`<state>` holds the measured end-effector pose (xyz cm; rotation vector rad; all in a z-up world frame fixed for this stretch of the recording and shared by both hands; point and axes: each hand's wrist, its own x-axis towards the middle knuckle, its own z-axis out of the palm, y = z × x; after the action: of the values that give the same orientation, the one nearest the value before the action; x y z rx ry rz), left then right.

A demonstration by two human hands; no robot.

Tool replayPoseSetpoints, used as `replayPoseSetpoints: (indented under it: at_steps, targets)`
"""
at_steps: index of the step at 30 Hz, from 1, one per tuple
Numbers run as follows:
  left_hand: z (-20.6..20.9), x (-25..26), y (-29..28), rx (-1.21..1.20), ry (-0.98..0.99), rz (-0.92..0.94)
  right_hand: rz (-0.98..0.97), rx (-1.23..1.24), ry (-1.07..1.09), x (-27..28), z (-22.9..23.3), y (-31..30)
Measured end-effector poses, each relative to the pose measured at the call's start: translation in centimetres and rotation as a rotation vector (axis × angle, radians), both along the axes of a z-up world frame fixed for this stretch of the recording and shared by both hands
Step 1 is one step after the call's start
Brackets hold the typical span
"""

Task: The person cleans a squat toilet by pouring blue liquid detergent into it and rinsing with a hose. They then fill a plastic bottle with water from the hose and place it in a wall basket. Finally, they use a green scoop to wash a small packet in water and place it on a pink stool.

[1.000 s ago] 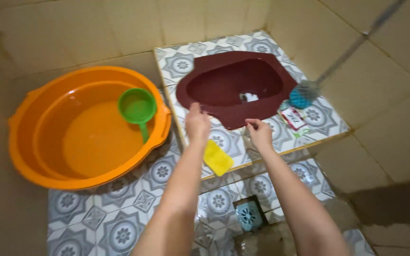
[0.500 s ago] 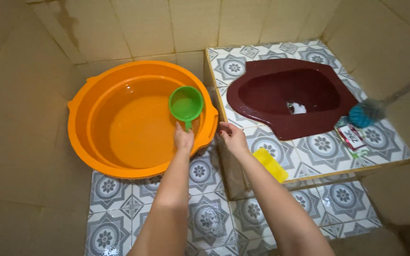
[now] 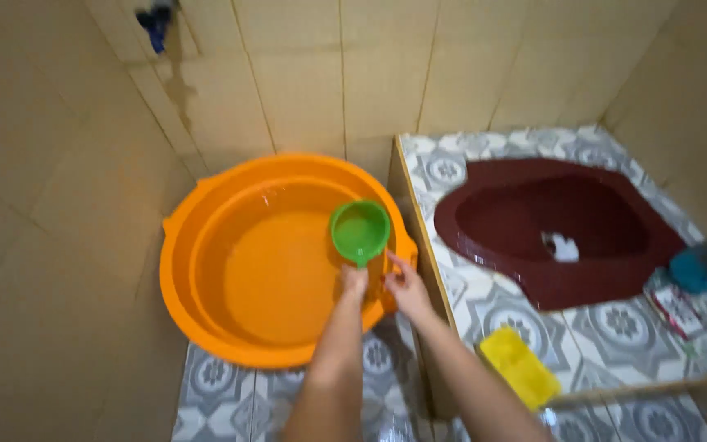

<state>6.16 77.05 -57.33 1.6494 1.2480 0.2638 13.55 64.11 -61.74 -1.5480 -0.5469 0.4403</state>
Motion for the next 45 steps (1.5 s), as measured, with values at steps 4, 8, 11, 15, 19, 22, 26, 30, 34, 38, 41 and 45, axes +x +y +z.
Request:
replayPoseSetpoints:
  at_steps: [4,8,11,15,19,22,26,30,34,38,41,45]
  targets:
    - [-5.6,3.2,3.6,-0.053,-0.004,-0.064,-0.003,-0.048,0.062,-1.3,1.5,0.0]
    - [-6.8,3.3,4.5,0.009,-0.011,-0.151,-0.03,-0.018,0.19,-1.9,2.5,-1.9]
    - [-7.3,3.1,5.3,0.181,0.033,-0.219,-0.053,-0.009,0.183,-2.3,3.9,-3.8]
    - [-7.0,3.4,5.5,0.286,0.34,-0.195,-0.066,0.071,0.158,-2.8,4.8,-6.1]
    - [-5.5,2.5,5.4,0.328,0.584,-0.302,-0.112,0.058,0.161,-3.7,5.9,-8.4]
    - [-3.3,1.4,3.5,0.374,0.558,-0.507,-0.135,0.07,0.116,-3.6,4.6,-10.4]
    - [-3.4,-0.4,3.4,0.403,0.359,-0.506,-0.142,0.118,0.033,-3.4,6.3,-14.3]
    - [3.8,-4.6,-2.5,0.271,0.217,-0.411,-0.219,0.23,0.029,-0.6,7.5,-20.6]
    - [3.0,-4.2,-3.6,-0.026,-0.193,-0.296,-0.395,-0.036,-0.204,4.8,8.1,-31.3]
    - [10.2,-3.0,-12.4,-0.195,-0.38,-0.333,-0.672,-0.395,-0.367,8.5,7.2,-41.8]
    - [13.0,-1.5,-19.7,-0.326,-0.467,-0.434,-0.762,-0.73,-0.501,11.8,5.0,-47.3]
    - [21.2,-2.5,-30.0,-0.473,-0.387,-0.523,-0.693,-1.086,-0.499,15.1,5.3,-50.3]
